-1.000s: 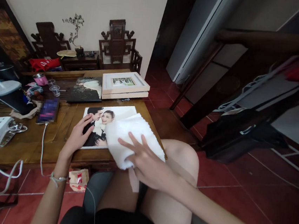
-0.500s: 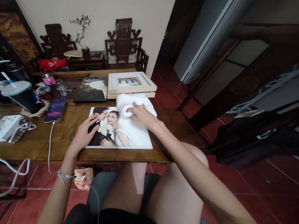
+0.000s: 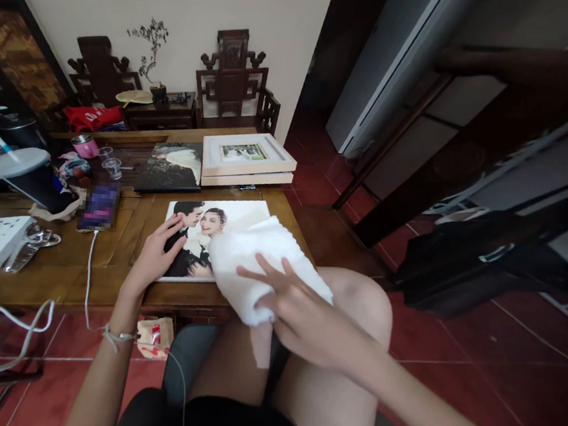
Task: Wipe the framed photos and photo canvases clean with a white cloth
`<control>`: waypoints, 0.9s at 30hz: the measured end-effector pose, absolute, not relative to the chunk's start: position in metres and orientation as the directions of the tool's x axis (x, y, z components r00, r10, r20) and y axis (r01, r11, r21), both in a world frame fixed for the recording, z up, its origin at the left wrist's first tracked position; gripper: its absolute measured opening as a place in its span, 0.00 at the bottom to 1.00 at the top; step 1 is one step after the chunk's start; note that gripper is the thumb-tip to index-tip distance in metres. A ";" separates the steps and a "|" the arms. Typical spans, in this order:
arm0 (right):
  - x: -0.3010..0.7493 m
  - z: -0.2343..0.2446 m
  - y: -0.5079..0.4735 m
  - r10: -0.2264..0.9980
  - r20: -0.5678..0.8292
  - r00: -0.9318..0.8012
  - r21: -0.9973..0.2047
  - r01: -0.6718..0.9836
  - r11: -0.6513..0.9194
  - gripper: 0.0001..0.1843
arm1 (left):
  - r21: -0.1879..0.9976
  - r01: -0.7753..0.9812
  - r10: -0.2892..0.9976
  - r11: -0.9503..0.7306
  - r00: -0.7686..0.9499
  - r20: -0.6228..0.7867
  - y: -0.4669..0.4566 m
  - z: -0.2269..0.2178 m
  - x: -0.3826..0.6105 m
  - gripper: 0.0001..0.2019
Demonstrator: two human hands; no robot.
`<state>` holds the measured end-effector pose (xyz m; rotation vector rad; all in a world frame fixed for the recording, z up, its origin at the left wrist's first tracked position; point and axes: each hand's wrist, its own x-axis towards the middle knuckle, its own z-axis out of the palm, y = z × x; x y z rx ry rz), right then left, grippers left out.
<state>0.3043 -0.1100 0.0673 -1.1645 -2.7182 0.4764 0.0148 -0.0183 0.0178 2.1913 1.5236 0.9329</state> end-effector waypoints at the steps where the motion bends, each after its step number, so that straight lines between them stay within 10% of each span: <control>1: 0.302 0.070 -0.095 0.738 -0.012 -0.674 -0.350 0.695 0.629 0.27 | 0.588 0.712 0.918 -0.383 0.220 0.331 -0.018 0.018 0.014 0.24; 11: 0.302 0.053 0.017 0.866 0.057 -0.498 -0.332 0.808 0.487 0.27 | 0.611 0.698 0.923 -0.373 0.213 0.320 -0.018 0.021 0.013 0.23; 27: 0.285 0.055 -0.112 0.713 0.096 -0.694 -0.295 0.664 0.686 0.25 | 0.659 0.654 0.923 -0.371 0.181 0.340 -0.018 0.020 0.013 0.23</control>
